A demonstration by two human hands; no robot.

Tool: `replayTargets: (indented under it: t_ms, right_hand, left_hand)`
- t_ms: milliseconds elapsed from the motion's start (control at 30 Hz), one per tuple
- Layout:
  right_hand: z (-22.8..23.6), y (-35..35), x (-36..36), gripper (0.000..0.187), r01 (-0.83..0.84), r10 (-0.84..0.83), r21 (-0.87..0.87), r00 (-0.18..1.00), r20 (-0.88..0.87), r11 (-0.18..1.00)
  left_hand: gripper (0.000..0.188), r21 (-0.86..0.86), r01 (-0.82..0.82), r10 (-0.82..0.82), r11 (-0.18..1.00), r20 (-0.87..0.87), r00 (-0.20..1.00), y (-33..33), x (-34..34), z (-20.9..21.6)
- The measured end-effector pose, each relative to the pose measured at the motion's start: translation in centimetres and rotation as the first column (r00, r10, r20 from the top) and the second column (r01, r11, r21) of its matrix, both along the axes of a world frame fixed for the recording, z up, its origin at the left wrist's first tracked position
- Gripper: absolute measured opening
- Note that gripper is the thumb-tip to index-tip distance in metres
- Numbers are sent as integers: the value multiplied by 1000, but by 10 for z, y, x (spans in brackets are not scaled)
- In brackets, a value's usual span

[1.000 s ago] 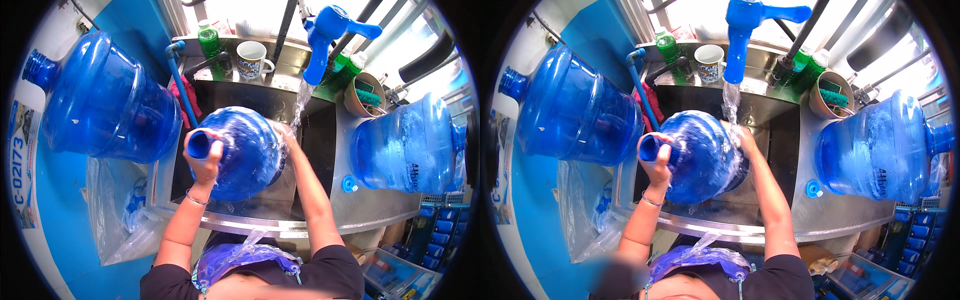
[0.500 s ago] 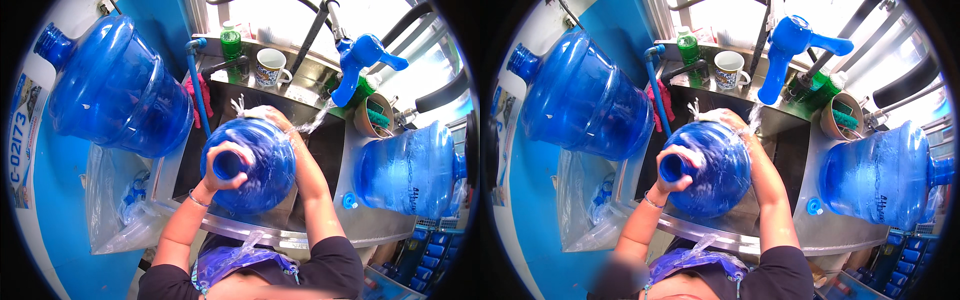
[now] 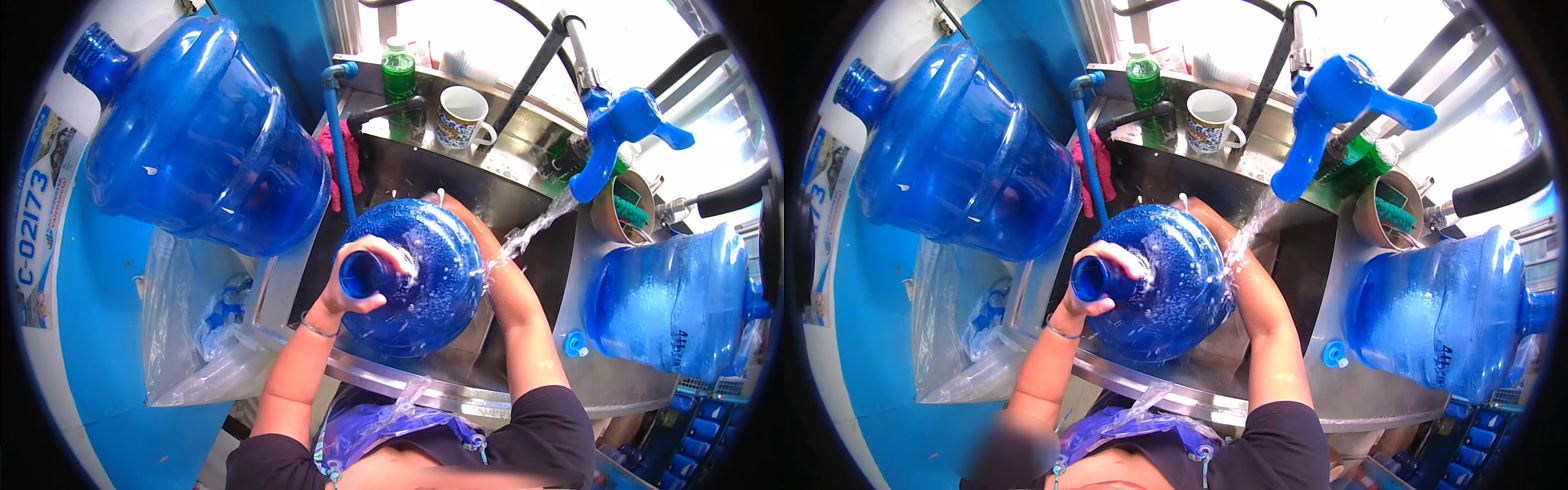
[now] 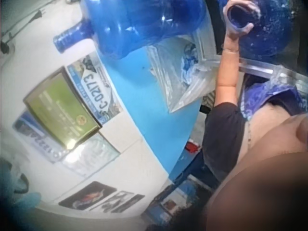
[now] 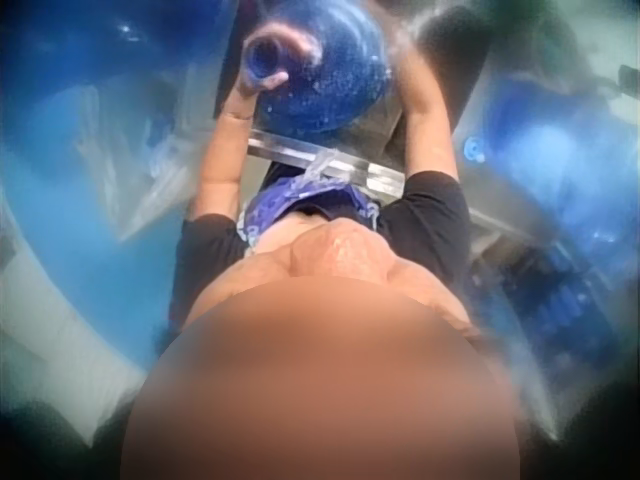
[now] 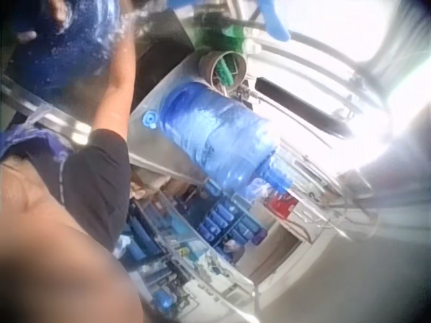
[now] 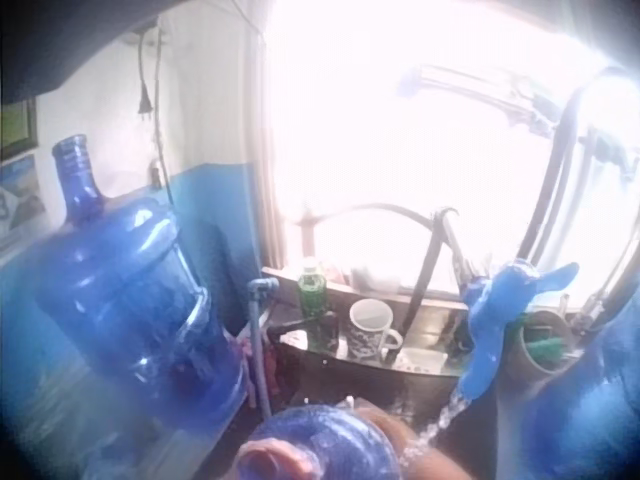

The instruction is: The person cleans large blue water dispenser bottles at a stainless steel sink. They remove caps, apply liquid soap, scrub the interior with a long-handled brush, rinse thoroughly, and wipe the exterior with a cloth. The person repeats this process for multiple bottles.

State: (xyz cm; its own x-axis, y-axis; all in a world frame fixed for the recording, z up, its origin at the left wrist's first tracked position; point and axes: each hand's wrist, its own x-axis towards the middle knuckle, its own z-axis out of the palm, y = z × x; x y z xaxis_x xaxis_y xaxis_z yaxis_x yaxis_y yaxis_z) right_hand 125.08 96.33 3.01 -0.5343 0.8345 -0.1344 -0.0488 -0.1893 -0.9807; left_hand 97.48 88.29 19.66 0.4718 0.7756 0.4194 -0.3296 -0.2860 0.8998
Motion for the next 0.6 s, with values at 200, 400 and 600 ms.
replayTargets:
  t_ms: [200,400,600]
  right_hand:
    - [30,-45,10,39,253,-322,-461,944,-75,851]
    - [78,13,-14,36,-35,47,137,995,-89,990]
    - [-51,-58,33,37,338,-294,-114,911,290,934]
  left_hand:
    - [33,-151,-439,452,886,67,890,-11,-5,-6]
    - [39,-5,494,-489,869,-146,860,19,8,10]
    - [42,-93,-108,120,990,142,982,5,12,12]
